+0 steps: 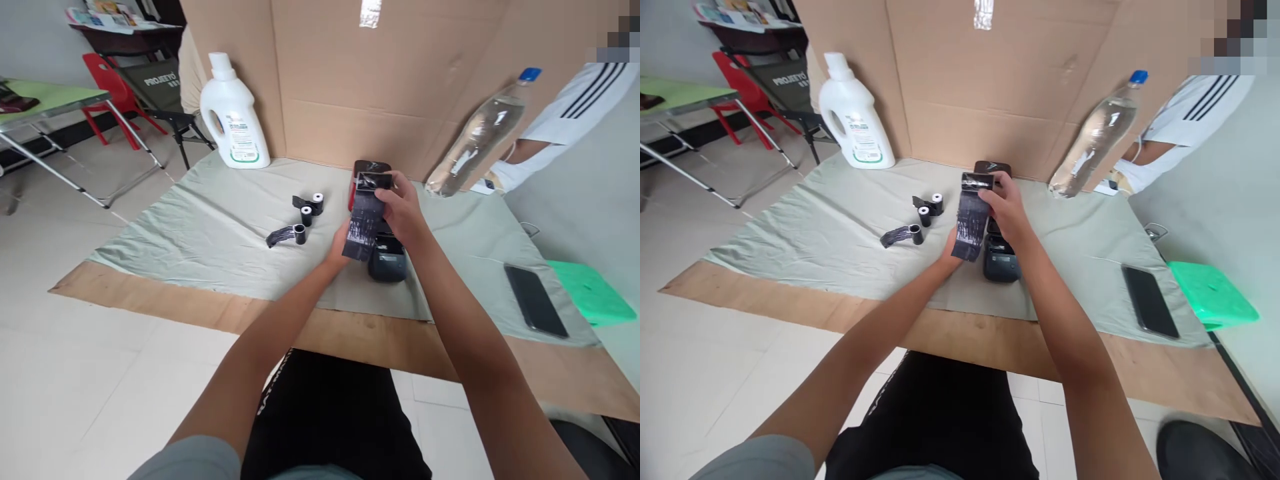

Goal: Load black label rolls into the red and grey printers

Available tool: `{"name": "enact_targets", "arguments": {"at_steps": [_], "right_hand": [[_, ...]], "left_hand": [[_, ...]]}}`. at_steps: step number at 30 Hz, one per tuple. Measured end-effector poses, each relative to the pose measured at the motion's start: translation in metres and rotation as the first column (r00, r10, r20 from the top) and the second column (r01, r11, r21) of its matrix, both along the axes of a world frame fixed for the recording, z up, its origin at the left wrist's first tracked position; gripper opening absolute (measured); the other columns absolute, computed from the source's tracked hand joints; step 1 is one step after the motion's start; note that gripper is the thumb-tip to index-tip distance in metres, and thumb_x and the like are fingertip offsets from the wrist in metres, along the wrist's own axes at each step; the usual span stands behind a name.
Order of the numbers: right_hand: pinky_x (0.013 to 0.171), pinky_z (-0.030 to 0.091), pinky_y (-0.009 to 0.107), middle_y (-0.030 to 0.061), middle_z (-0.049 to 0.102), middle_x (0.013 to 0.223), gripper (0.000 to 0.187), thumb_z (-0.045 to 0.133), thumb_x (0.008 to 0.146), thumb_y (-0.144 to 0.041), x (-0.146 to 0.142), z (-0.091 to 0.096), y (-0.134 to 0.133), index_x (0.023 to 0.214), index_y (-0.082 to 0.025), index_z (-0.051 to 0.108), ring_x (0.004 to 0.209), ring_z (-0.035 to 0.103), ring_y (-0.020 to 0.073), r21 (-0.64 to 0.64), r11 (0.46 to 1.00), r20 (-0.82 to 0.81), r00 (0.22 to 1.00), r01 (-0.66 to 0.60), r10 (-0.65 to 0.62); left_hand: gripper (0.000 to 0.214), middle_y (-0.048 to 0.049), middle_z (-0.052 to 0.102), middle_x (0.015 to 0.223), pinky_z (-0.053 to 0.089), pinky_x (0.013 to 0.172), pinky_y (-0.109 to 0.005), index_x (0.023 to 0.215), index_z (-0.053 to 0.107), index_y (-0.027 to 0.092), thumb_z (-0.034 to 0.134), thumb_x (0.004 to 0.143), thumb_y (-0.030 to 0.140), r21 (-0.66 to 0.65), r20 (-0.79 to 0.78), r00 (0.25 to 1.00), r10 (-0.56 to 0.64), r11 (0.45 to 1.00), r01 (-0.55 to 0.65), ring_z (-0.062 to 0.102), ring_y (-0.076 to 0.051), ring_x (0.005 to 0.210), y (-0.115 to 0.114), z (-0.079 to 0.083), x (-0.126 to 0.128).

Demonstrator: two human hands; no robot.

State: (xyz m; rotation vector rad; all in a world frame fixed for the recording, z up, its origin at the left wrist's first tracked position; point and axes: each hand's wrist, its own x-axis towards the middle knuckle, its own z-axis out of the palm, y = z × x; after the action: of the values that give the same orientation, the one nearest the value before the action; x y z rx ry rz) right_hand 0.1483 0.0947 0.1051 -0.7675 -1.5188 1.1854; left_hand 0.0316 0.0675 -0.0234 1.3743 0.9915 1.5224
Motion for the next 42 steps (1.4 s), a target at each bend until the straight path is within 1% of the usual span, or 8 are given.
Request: {"name": "enact_targets", "arguments": {"at_steps": [5,8,12,22,27,31,37,42], "right_hand": [[0.055,0.041,0.027,-0.0034,0.060,0.088,0.046,0.086,0.065,-0.039,0.075,-0.011,-0.030,0.096,-0.028,0.054,0.066,0.053,0.0137,-0.102,0.994,0.127,0.992,0.029,-0.016],[0.066,0.045,0.031,-0.0004,0.062,0.089,0.036,0.082,0.067,-0.038,0.090,-0.022,-0.031,0.094,-0.024,0.062,0.073,0.054,0.0162,0.043,0.998,0.373,0.926,0.052,-0.065],[0.076,0.044,0.035,0.0016,0.062,0.081,0.027,0.072,0.072,-0.034,0.093,-0.034,-0.020,0.095,-0.021,0.070,0.076,0.053,0.0196,0.228,0.974,0.648,0.743,0.017,-0.165],[0.078,0.043,0.033,0.0081,0.067,0.092,0.015,0.066,0.079,-0.025,0.090,-0.044,0.008,0.092,-0.020,0.062,0.087,0.059,0.0247,0.217,0.931,0.910,0.407,-0.293,-0.084],[0.071,0.042,0.032,0.0141,0.067,0.110,0.018,0.069,0.077,-0.016,0.079,-0.044,0.007,0.095,-0.018,0.070,0.093,0.063,0.0262,0.157,0.961,0.975,0.192,-0.227,-0.114],[0.072,0.045,0.034,0.0067,0.071,0.094,0.016,0.068,0.082,-0.021,0.086,-0.029,0.002,0.098,-0.020,0.070,0.081,0.062,0.0226,0.154,0.971,0.919,0.388,-0.185,-0.072],[0.079,0.052,0.040,0.0098,0.073,0.118,0.029,0.062,0.089,-0.033,0.097,-0.019,0.009,0.114,-0.021,0.072,0.071,0.060,0.0188,0.390,0.908,0.647,0.657,0.152,-0.388],[0.073,0.049,0.037,0.0048,0.071,0.088,0.023,0.060,0.090,-0.039,0.098,-0.025,0.014,0.096,-0.020,0.072,0.069,0.054,0.0173,0.169,0.981,0.652,0.737,0.090,-0.180]], "left_hand": [[0.046,-0.0024,0.065,0.097,0.044,0.063,-0.027,0.125,0.059,0.023,0.072,0.091,0.049,0.156,-0.098,0.994,0.049,0.987,-0.033,0.053,-0.012,0.070,-0.014,0.010,-0.004],[0.045,-0.0042,0.065,0.104,0.043,0.060,-0.024,0.132,0.058,0.022,0.070,0.093,0.042,0.257,-0.294,0.955,0.045,0.966,0.033,0.055,-0.012,0.072,-0.021,0.013,-0.004],[0.038,-0.0036,0.066,0.102,0.044,0.060,-0.023,0.131,0.058,0.022,0.064,0.095,0.034,0.256,-0.385,0.922,0.053,0.965,0.051,0.056,-0.011,0.073,-0.022,0.011,-0.005],[0.033,-0.0022,0.067,0.097,0.049,0.068,-0.024,0.127,0.059,0.021,0.063,0.096,0.033,0.178,-0.371,0.928,0.032,0.983,0.037,0.059,-0.012,0.073,-0.017,0.009,-0.007],[0.036,-0.0037,0.067,0.101,0.047,0.064,-0.025,0.128,0.061,0.021,0.063,0.098,0.041,0.209,-0.398,0.917,-0.006,0.973,0.097,0.057,-0.012,0.073,-0.021,0.011,-0.009],[0.036,-0.0081,0.066,0.105,0.053,0.076,-0.031,0.117,0.068,0.020,0.061,0.099,0.051,0.333,-0.463,0.885,-0.046,0.916,0.222,0.062,-0.017,0.086,-0.026,0.016,-0.011],[0.029,-0.0060,0.065,0.086,0.052,0.074,-0.031,0.090,0.071,0.020,0.060,0.103,0.043,0.520,-0.597,0.788,0.152,0.821,0.236,0.063,-0.018,0.081,-0.028,0.015,-0.001],[0.034,-0.0040,0.063,0.075,0.051,0.072,-0.031,0.090,0.076,0.024,0.052,0.106,0.041,0.521,-0.679,0.697,0.229,0.820,0.238,0.063,-0.017,0.074,-0.031,0.018,0.004]]}}
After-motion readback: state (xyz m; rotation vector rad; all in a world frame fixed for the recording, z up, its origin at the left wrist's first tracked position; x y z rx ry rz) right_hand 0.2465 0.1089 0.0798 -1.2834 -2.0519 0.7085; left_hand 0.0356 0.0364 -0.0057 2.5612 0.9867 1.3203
